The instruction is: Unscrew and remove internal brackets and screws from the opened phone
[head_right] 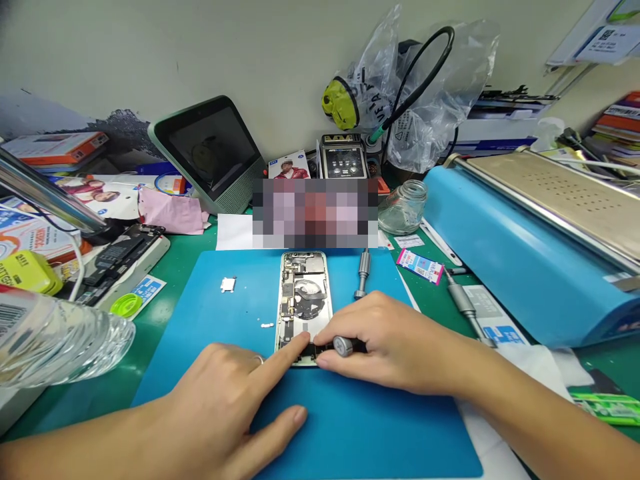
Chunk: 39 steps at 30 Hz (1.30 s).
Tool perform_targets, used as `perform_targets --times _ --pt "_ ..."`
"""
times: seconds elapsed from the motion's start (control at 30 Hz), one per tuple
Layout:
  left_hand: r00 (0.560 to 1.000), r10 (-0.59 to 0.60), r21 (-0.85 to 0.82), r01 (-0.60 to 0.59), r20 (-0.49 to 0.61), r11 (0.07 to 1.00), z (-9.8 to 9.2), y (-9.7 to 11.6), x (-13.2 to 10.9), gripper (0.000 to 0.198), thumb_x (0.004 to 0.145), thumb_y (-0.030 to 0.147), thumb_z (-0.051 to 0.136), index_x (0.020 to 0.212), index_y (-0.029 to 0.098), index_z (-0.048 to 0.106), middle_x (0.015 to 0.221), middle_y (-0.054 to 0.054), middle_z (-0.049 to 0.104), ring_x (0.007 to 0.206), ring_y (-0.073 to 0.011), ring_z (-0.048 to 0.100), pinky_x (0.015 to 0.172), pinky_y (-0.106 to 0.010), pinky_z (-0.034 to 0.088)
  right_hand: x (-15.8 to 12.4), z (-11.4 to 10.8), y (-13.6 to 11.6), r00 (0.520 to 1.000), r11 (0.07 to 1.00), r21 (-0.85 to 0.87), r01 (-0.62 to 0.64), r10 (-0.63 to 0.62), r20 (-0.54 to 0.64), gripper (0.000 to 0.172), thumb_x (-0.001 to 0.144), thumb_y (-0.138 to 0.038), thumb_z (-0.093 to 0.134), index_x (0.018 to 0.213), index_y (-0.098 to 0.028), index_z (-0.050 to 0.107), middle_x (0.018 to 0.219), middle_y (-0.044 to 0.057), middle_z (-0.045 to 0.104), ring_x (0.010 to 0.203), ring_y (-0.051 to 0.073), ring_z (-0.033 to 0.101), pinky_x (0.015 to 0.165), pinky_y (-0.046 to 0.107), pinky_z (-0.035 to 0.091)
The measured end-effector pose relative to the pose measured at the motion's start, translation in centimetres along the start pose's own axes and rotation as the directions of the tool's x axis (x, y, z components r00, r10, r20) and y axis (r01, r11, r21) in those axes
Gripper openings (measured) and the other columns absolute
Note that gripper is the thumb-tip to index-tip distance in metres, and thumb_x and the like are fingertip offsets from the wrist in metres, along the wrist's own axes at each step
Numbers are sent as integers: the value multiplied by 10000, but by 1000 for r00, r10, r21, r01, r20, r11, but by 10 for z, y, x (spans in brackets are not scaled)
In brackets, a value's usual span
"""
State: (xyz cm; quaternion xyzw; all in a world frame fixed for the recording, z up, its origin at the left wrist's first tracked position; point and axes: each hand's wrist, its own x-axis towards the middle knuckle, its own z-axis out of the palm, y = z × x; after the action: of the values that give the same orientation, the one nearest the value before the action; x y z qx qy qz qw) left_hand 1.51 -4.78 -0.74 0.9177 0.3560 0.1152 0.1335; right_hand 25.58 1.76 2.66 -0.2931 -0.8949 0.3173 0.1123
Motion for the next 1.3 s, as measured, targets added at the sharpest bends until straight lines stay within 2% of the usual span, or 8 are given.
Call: perform_targets --times 0.2,0.4,0.73,0.93,1.07,1.3 --pt "1000 -15 -51 16 12 999 -3 0 2 511 975 364 429 1384 60 463 665 -16 706 499 -242 676 403 -352 374 1 1 1 1000 1000 -20 22 -21 15 184 958 -275 636 1062 -205 771 838 8 795 622 99 676 584 214 446" --pt "1000 -17 -67 18 23 998 -3 1 2 483 984 366 419 1371 80 461 667 -11 708 504 -250 676 407 -361 386 -1 1 4 999 996 -74 44 -42 32 197 934 -291 677 1107 -231 749 881 -9 798 731 124 717 675 228 468" --pt "992 -44 -110 57 116 992 -8 1 1 414 1011 355 385 1367 148 426 690 18 691 546 -241 682 448 -361 400 -1 2 4 996 994 -89 63 -57 69 175 947 -276 658 1097 -224 732 845 -20 765 726 109 690 650 221 446" --pt "995 -64 -117 74 83 990 -6 0 3 272 1024 374 392 1222 202 466 687 34 684 524 -231 666 447 -350 382 -1 4 0 994 991 -96 96 -91 57 164 971 -276 615 1074 -210 724 854 -2 769 688 110 685 639 230 452" --pt "994 -84 -84 90 75 992 -4 0 3 236 1044 385 383 1205 221 439 713 38 694 550 -241 684 448 -347 372 -1 6 1 991 989 -80 123 -119 55 138 978 -260 598 1031 -202 711 860 5 773 698 116 696 640 233 452" --pt "996 -78 -51 80 54 995 -2 0 0 188 1055 356 377 1188 228 409 698 46 679 530 -234 669 448 -341 343 -2 2 0 998 988 -144 49 -42 49 254 919 -289 687 1168 -238 694 943 -20 795 806 161 745 679 264 452"
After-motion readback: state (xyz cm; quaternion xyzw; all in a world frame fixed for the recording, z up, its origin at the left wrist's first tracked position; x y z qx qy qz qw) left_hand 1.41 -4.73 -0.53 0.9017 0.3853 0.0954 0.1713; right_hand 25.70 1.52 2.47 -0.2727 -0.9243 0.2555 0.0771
